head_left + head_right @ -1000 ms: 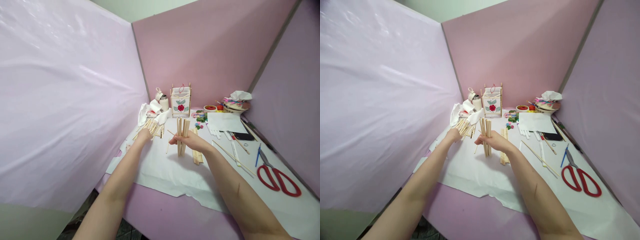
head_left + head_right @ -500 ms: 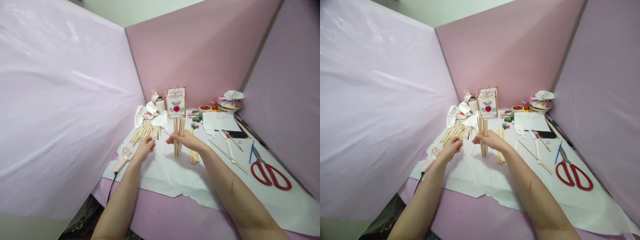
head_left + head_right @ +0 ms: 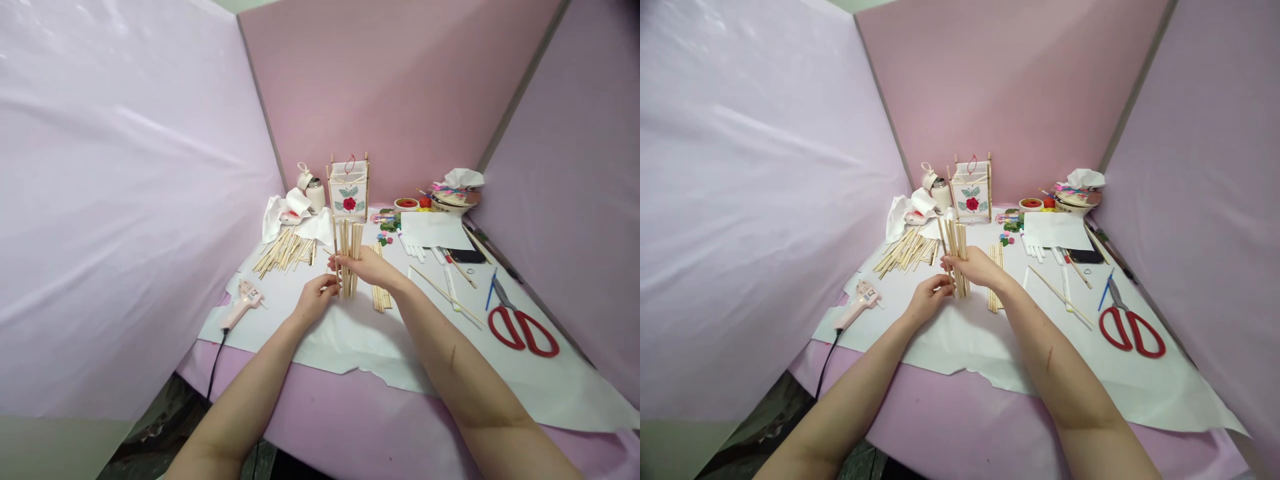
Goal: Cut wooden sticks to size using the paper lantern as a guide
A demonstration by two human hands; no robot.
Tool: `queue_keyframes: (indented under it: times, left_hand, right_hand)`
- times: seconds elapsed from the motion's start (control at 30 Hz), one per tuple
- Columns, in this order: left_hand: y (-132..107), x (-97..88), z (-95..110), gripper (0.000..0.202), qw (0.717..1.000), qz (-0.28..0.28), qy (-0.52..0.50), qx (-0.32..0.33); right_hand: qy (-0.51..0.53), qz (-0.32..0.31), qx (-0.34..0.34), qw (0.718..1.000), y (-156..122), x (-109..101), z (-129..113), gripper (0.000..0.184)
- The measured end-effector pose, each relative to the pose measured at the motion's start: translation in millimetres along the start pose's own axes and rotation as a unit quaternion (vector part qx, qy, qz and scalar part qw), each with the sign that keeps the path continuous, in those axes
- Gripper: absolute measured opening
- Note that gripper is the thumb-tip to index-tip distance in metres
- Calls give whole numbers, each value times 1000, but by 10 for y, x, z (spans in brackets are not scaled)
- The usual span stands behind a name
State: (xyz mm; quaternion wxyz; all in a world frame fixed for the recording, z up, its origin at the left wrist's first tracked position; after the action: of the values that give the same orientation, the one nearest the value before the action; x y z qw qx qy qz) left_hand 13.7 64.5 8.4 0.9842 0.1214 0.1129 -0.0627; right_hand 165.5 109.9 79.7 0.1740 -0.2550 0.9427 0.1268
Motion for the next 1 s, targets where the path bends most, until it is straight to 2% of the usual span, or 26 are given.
queue_keyframes:
  times: [0.23, 0.33, 0.4, 0.53, 0.7, 0.87, 1.0]
  left_hand:
    - [-5, -12, -65, 15, 1000, -14, 18, -4]
    - [29, 17, -27, 25, 998, -52, -34, -8]
    - [89, 53, -12, 32, 992, -87, -80, -33]
    - [251, 149, -1, 30, 974, -160, -136, -84]
    - [354, 259, 60, 31, 963, -201, -166, -71]
    - [315, 287, 72, 32, 971, -175, -151, -67]
    - [281, 278, 88, 28, 975, -150, -151, -65]
  right_hand:
    - [-5, -30, -5, 1000, 11, 71, 37, 24]
    - [-29, -29, -13, 999, -6, 63, -22, 24]
    - [-39, -26, -10, 999, -18, 50, -52, 25]
    - [-23, -42, 12, 999, -42, 15, -63, 27]
    - [-6, -76, 37, 996, -60, -36, -35, 32]
    - [23, -100, 53, 993, -41, -27, -27, 33]
    - [46, -98, 39, 993, -19, 6, -33, 30]
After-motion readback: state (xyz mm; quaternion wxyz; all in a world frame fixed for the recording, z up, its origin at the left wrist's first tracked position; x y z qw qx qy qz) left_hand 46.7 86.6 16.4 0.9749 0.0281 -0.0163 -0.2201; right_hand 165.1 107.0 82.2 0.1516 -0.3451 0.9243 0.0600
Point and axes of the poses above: each hand's wrist, its own y-axis towards the middle knuckle, its own x-axis out of the palm, z = x × y, the point moved 3 cm from there along y, towards the middle knuckle, and after that the axes turned 6 degrees about -y, right-handed, at the moved point
